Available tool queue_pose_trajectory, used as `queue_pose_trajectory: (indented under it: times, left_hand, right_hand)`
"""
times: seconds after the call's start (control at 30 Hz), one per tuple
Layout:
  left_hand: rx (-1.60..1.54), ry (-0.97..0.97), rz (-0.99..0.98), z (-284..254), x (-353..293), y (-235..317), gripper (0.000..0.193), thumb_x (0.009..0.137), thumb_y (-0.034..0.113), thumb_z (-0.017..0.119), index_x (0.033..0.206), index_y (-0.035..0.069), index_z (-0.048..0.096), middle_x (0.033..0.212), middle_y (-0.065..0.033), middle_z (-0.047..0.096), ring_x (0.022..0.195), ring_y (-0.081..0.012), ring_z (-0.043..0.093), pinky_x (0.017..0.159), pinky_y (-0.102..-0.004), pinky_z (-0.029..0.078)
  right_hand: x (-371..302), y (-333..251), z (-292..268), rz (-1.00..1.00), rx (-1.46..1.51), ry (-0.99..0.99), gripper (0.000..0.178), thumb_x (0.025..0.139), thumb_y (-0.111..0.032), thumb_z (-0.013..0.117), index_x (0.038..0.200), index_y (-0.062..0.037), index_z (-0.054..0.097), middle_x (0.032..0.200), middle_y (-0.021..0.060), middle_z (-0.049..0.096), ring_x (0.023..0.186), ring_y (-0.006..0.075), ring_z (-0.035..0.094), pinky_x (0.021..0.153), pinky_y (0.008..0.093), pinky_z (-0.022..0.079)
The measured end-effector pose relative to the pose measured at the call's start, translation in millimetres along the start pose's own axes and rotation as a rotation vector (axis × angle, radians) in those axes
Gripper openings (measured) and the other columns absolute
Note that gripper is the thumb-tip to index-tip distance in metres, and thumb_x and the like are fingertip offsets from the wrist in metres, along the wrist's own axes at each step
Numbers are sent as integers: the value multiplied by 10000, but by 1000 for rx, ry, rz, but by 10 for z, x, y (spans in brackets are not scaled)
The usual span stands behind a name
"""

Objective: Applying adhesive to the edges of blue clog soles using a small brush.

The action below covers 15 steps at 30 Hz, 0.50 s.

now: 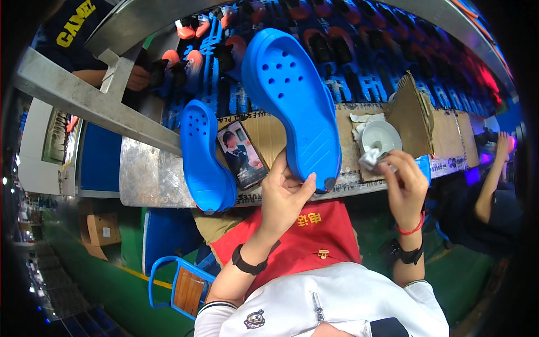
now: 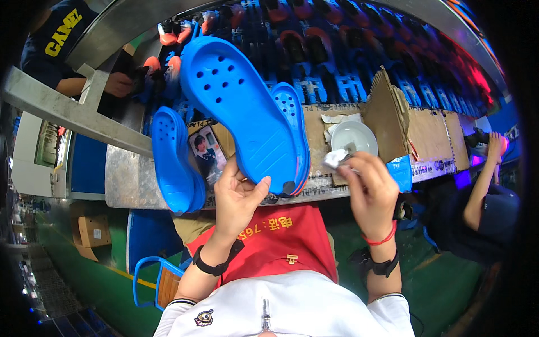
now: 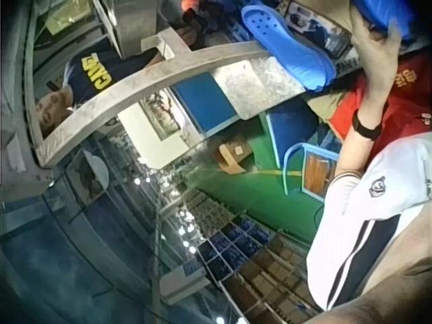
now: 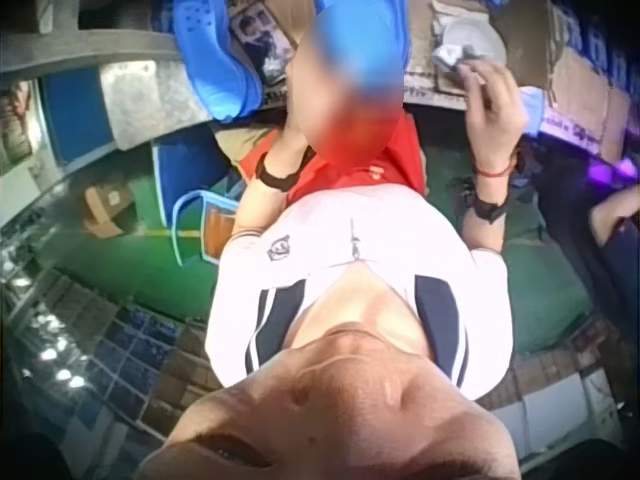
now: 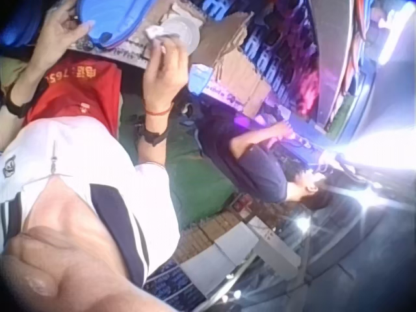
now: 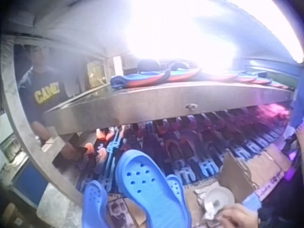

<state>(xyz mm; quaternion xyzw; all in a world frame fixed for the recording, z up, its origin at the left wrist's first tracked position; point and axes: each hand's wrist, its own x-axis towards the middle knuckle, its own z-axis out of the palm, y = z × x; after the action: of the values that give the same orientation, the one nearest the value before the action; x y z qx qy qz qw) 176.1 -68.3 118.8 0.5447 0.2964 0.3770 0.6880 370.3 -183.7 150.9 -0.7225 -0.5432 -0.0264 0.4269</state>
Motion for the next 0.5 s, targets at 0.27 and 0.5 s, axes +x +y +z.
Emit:
queue_pose_trajectory:
  times: [0.27,0.5]
  left_hand:
    - [177,99,139,9,-57,-41,582,839,-24,658,1356,-72,395,1057,-149,646,896,-167,670,793,-292,567]
    - [237,102,119,43,-100,42,478,840,-49,654,1270,-60,445,1037,-137,654,921,-158,664,808,-275,556]
  right_hand:
    - [-105,-229,161,-128,123,-147,172,746,25,739,892,-8,655,937,136,647,699,245,668,567,303,525]
    - [-104,-244,235,-210,90,-161,183,741,8,748,896,-9,651,940,140,649,694,277,671,558,320,529]
